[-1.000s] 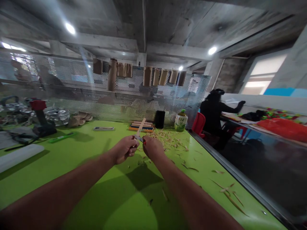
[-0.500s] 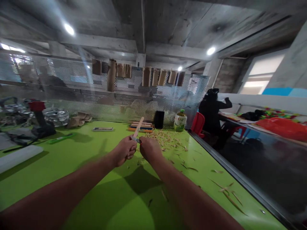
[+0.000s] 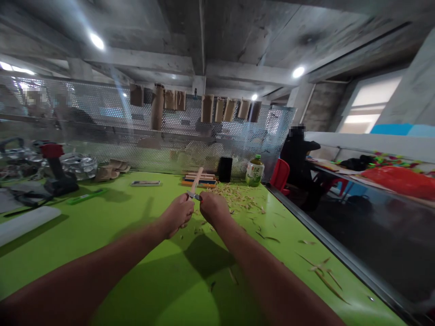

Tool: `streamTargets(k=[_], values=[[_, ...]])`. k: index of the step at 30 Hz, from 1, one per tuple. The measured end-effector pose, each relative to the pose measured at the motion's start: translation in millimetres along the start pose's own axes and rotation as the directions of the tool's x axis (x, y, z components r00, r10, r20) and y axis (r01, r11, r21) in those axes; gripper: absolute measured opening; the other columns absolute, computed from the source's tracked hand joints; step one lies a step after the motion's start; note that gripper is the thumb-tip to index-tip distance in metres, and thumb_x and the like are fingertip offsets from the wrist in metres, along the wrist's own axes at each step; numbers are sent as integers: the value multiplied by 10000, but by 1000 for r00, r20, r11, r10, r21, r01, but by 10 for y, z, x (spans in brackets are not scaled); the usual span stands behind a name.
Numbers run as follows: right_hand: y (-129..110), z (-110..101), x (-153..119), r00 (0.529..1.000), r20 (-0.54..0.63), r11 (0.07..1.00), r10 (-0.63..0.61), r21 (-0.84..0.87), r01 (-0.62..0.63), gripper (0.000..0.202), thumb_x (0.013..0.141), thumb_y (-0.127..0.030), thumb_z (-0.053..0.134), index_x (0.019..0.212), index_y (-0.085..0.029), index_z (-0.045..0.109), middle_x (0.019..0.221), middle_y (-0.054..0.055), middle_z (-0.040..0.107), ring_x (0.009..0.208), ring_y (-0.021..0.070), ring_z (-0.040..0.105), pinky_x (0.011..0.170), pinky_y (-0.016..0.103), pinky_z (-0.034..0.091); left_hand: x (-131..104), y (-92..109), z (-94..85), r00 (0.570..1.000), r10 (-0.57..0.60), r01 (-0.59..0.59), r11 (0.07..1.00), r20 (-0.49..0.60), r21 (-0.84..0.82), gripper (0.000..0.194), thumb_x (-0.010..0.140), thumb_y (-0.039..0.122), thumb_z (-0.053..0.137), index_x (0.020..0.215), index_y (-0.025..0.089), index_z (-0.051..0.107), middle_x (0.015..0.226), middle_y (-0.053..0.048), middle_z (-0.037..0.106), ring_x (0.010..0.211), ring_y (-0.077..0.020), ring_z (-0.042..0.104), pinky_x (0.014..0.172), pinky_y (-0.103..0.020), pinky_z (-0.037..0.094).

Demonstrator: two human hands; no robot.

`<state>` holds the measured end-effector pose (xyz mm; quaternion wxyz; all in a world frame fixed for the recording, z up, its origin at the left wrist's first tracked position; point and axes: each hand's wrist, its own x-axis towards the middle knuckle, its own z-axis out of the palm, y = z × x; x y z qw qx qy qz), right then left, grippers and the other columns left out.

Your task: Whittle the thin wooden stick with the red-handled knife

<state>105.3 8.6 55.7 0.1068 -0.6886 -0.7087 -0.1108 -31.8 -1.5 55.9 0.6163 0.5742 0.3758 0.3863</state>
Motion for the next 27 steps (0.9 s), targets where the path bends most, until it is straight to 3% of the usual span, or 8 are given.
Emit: streamTargets(k=[6, 11, 17, 20, 25, 27], values=[[149, 51, 82, 997, -66, 998, 44, 39, -42, 295, 914, -236, 366, 958, -203, 656, 905, 96, 705, 809, 188, 642, 667, 251, 383, -181, 116, 114, 998, -57, 57, 998, 25, -15, 122, 841, 226, 438, 963, 227, 434, 555, 99, 357, 374, -48, 250, 368, -176, 179], [289, 16, 91, 984, -88, 988, 157, 21, -156, 322, 915, -207, 357, 1013, -194, 663, 922, 99, 704, 831, 188, 648, 672, 247, 387, -253, 51, 230, 992, -103, 108, 993, 79, -51, 182, 825, 238, 466, 1004, 236, 430, 546, 104, 350, 364, -42, 245, 371, -165, 178], [122, 5, 24, 997, -55, 999, 53, 14, -53, 316, 926, -270, 369, 981, -210, 674, 898, 97, 707, 823, 193, 649, 671, 250, 398, -130, -32, 169, 1000, -27, 27, 1000, 10, -13, 127, 810, 257, 480, 926, 240, 431, 550, 106, 330, 359, -40, 219, 360, -165, 168], [103, 25, 42, 995, -34, 996, 90, 14, -90, 326, 928, -259, 362, 1013, -211, 674, 916, 101, 708, 843, 193, 649, 694, 250, 406, -127, -23, 156, 998, -57, 57, 998, 1, 7, 131, 810, 244, 475, 934, 239, 434, 550, 100, 330, 369, -49, 227, 362, -171, 173], [335, 73, 135, 981, -106, 986, 165, 32, -163, 338, 925, -245, 360, 1016, -208, 684, 925, 110, 705, 866, 208, 653, 726, 264, 412, -250, -51, 233, 994, -87, 87, 996, 64, 4, 256, 819, 259, 483, 1073, 241, 459, 568, 87, 340, 389, -62, 235, 360, -188, 185], [509, 85, 175, 958, -105, 963, 266, 73, -260, 351, 927, -255, 359, 1030, -195, 690, 943, 130, 704, 878, 218, 655, 724, 271, 414, -345, -72, 282, 988, -100, 99, 995, 114, 20, 347, 833, 281, 494, 1174, 236, 448, 580, 79, 370, 398, -67, 265, 356, -188, 216]])
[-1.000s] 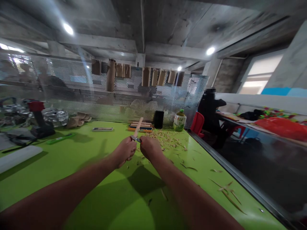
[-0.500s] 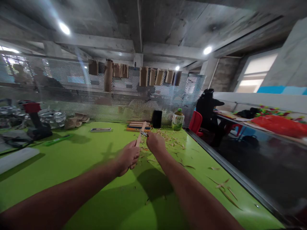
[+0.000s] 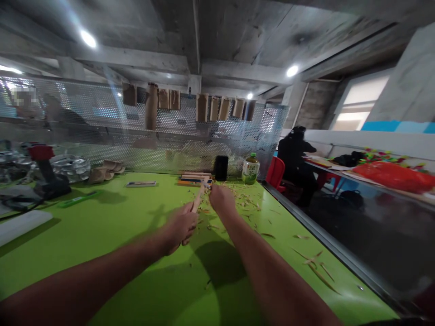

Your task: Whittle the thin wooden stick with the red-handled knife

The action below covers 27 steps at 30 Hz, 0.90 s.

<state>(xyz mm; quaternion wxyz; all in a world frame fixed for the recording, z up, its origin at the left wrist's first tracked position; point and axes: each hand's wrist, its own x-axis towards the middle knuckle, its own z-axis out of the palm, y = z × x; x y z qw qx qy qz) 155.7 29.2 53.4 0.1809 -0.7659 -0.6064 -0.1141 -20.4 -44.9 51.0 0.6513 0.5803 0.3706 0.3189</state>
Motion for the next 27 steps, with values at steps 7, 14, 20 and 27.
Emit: streamTargets(k=[7, 14, 20, 27], values=[[339, -104, 153, 970, -4, 962, 244, 128, -242, 396, 929, -322, 361, 1080, -150, 684, 1012, 166, 693, 894, 234, 648, 706, 279, 413, -59, -26, 27, 993, 50, -33, 988, 109, -150, 503, 852, 267, 475, 1335, 201, 354, 582, 90, 379, 388, -60, 270, 350, -175, 282], [-195, -102, -189, 990, 41, 991, -135, 28, 134, 300, 889, -276, 428, 1037, -238, 687, 929, 76, 711, 836, 188, 641, 688, 240, 387, 97, 73, -194, 989, 149, -150, 982, -15, -118, 327, 843, 212, 422, 1166, 197, 464, 529, 102, 357, 362, -65, 258, 351, -178, 293], [-223, -51, -169, 989, 30, 988, -147, -34, 148, 294, 914, -238, 387, 982, -215, 672, 896, 81, 705, 791, 178, 638, 668, 245, 370, 25, 108, -90, 992, 117, -121, 991, -55, -64, 248, 880, 277, 423, 1105, 190, 477, 496, 112, 314, 345, -64, 233, 330, -173, 259], [-70, -63, -85, 987, -68, 988, -147, -59, 143, 292, 906, -235, 402, 963, -197, 686, 904, 91, 710, 836, 181, 638, 670, 240, 360, 29, 93, -53, 988, 152, -153, 987, -23, -52, 288, 873, 264, 455, 1146, 181, 492, 513, 109, 315, 350, -49, 233, 332, -158, 244]])
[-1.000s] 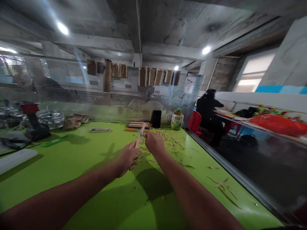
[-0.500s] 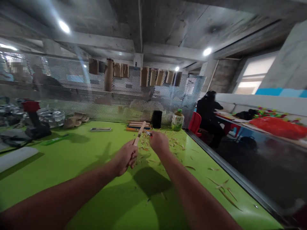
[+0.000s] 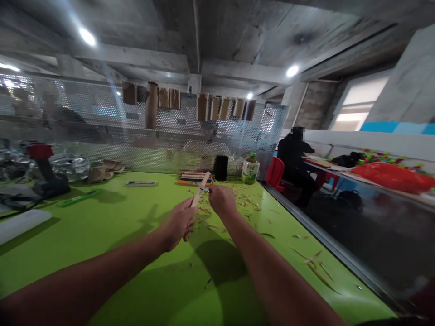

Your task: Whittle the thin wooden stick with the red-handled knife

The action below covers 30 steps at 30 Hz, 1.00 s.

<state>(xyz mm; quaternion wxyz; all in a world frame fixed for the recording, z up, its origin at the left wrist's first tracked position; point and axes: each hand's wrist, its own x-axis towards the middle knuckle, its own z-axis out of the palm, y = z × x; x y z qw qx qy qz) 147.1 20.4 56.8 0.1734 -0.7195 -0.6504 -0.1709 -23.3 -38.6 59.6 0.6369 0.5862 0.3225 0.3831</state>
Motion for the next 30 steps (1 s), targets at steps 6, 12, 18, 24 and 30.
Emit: streamTargets(k=[6, 12, 18, 24, 30], values=[[76, 87, 100, 998, -21, 998, 56, 37, -55, 304, 907, -246, 403, 984, -198, 693, 926, 105, 711, 871, 194, 646, 714, 251, 395, -71, 48, 22, 1000, -31, 31, 1000, 2, 7, 360, 887, 253, 435, 1230, 153, 474, 535, 98, 318, 370, -61, 242, 327, -175, 264], [748, 13, 213, 866, 111, 864, 488, 79, -497, 368, 913, -254, 375, 1091, -156, 681, 997, 154, 699, 911, 232, 661, 669, 266, 437, -342, -88, 191, 959, -7, -1, 1000, 285, 28, 460, 897, 405, 475, 1301, 184, 460, 598, 66, 415, 401, -56, 323, 341, -167, 330], [555, -98, 168, 895, -28, 875, 444, 227, -427, 408, 921, -365, 378, 1102, -167, 685, 967, 138, 709, 890, 229, 654, 658, 257, 410, -63, -150, -30, 988, 30, -11, 992, 155, -126, 450, 875, 330, 448, 1300, 189, 407, 556, 95, 390, 383, -67, 286, 361, -191, 370], [-57, -81, -65, 999, 20, 991, 42, 126, -44, 281, 880, -292, 450, 1007, -239, 695, 902, 62, 715, 815, 185, 637, 652, 237, 368, 102, -118, -126, 996, 75, -68, 985, 40, -158, 342, 826, 255, 439, 1162, 201, 472, 549, 91, 407, 380, -71, 316, 395, -206, 399], [-328, -127, -186, 987, 101, 991, -126, 49, 121, 292, 909, -262, 392, 910, -214, 680, 863, 74, 709, 759, 168, 628, 648, 231, 366, 158, -70, -170, 993, 107, -114, 974, -45, -195, 153, 804, 250, 463, 951, 212, 452, 536, 106, 355, 368, -62, 289, 403, -211, 412]])
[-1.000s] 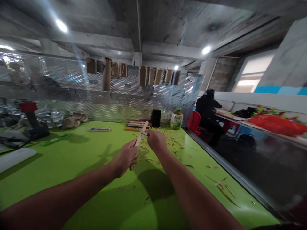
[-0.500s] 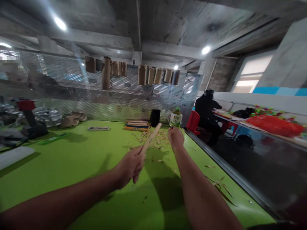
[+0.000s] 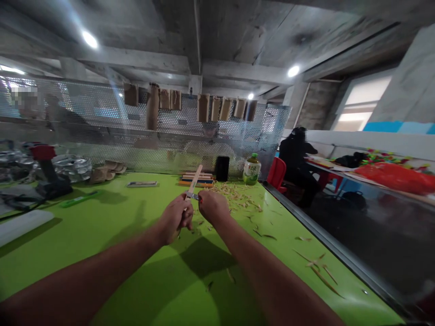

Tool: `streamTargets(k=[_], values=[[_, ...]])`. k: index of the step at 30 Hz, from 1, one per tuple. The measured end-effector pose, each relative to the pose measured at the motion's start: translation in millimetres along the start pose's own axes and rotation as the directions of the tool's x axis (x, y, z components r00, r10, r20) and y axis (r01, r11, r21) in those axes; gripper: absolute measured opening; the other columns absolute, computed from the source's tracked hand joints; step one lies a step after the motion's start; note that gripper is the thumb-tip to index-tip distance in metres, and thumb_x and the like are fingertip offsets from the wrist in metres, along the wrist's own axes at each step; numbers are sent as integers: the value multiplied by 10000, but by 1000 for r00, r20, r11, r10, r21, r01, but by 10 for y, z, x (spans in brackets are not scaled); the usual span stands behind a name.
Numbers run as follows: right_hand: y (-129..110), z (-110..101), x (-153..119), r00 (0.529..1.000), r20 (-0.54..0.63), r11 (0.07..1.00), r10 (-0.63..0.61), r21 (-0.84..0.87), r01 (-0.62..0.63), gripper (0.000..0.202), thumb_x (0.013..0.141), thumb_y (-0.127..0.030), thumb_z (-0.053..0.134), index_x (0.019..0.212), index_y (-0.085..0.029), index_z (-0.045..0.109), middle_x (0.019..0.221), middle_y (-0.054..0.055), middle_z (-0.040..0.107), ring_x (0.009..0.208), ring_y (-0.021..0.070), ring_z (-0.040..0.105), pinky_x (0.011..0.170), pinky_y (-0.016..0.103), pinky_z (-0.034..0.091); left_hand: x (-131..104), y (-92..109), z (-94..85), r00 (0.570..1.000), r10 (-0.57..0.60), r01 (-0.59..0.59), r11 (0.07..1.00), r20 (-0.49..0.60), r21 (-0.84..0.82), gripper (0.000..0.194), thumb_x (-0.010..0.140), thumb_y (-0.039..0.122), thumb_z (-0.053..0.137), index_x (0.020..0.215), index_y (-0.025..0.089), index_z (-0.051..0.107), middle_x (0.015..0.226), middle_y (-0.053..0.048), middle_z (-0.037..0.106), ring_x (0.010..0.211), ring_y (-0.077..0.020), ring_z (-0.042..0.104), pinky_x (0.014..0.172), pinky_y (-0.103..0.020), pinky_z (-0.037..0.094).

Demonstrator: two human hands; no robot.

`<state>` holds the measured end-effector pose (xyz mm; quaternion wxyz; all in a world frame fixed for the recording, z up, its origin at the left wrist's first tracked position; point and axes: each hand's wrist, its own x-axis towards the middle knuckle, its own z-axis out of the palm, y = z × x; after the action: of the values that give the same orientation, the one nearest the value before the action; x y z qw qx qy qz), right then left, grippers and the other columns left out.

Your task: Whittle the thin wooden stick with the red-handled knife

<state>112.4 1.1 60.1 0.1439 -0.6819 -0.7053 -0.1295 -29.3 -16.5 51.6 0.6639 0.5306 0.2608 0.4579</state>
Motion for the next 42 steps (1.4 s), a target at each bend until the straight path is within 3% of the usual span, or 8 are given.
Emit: streamTargets(k=[5, 12, 20, 27, 31, 34, 38, 42], values=[[-10, -8, 33, 1000, 15, 1000, 4, -31, -4, 289, 922, -247, 384, 936, -206, 670, 884, 84, 707, 790, 172, 642, 647, 230, 376, -17, 33, 19, 1000, 23, -23, 999, 11, 22, 129, 811, 255, 471, 929, 203, 459, 538, 105, 347, 371, -52, 255, 388, -193, 383], [295, -8, 102, 986, -81, 987, 144, -53, -149, 274, 903, -228, 401, 955, -206, 670, 881, 92, 707, 784, 199, 646, 653, 255, 375, -175, 70, 147, 994, -54, 51, 998, 98, 31, 409, 828, 248, 457, 1230, 182, 431, 559, 94, 349, 404, -70, 272, 380, -190, 371], [66, 12, 52, 1000, -24, 1000, -12, -9, 12, 288, 913, -259, 398, 957, -215, 679, 902, 80, 707, 807, 181, 640, 687, 242, 390, -96, 117, 93, 1000, -13, 12, 1000, 12, 27, 236, 826, 225, 423, 1052, 180, 470, 538, 104, 305, 383, -62, 226, 369, -194, 367], [514, 38, 216, 961, -84, 964, 262, -13, -264, 338, 922, -256, 369, 1022, -197, 686, 921, 112, 710, 820, 195, 654, 674, 251, 397, -262, -3, 176, 979, -92, 89, 996, 179, 23, 480, 867, 268, 450, 1331, 167, 376, 580, 86, 343, 420, -65, 259, 353, -178, 364], [890, 14, 268, 892, -65, 893, 448, 82, -442, 379, 920, -322, 369, 1051, -179, 694, 986, 144, 699, 876, 225, 650, 680, 267, 408, -390, -40, 247, 944, -71, 62, 997, 321, 39, 557, 879, 301, 481, 1404, 173, 347, 603, 74, 364, 440, -64, 291, 375, -181, 403], [975, 4, 267, 838, -80, 834, 539, 192, -518, 398, 913, -352, 366, 1061, -179, 692, 980, 145, 698, 871, 234, 644, 676, 277, 408, -356, -53, 223, 950, -49, 52, 999, 309, -3, 554, 869, 283, 470, 1402, 182, 360, 587, 84, 355, 420, -58, 268, 389, -187, 412], [753, 23, 206, 901, -146, 888, 408, 293, -355, 348, 886, -302, 402, 1074, -208, 679, 923, 79, 712, 821, 190, 629, 676, 242, 391, -174, -72, 91, 984, -66, 76, 995, 168, -57, 558, 823, 241, 448, 1376, 211, 375, 576, 87, 385, 404, -61, 293, 426, -201, 428], [393, 40, 106, 982, -136, 983, 128, 146, -108, 267, 842, -245, 446, 946, -202, 687, 865, 62, 711, 772, 178, 615, 641, 237, 349, -61, -76, 21, 988, -95, 108, 989, 122, -104, 428, 837, 294, 423, 1259, 232, 455, 569, 87, 387, 388, -69, 310, 421, -217, 425]])
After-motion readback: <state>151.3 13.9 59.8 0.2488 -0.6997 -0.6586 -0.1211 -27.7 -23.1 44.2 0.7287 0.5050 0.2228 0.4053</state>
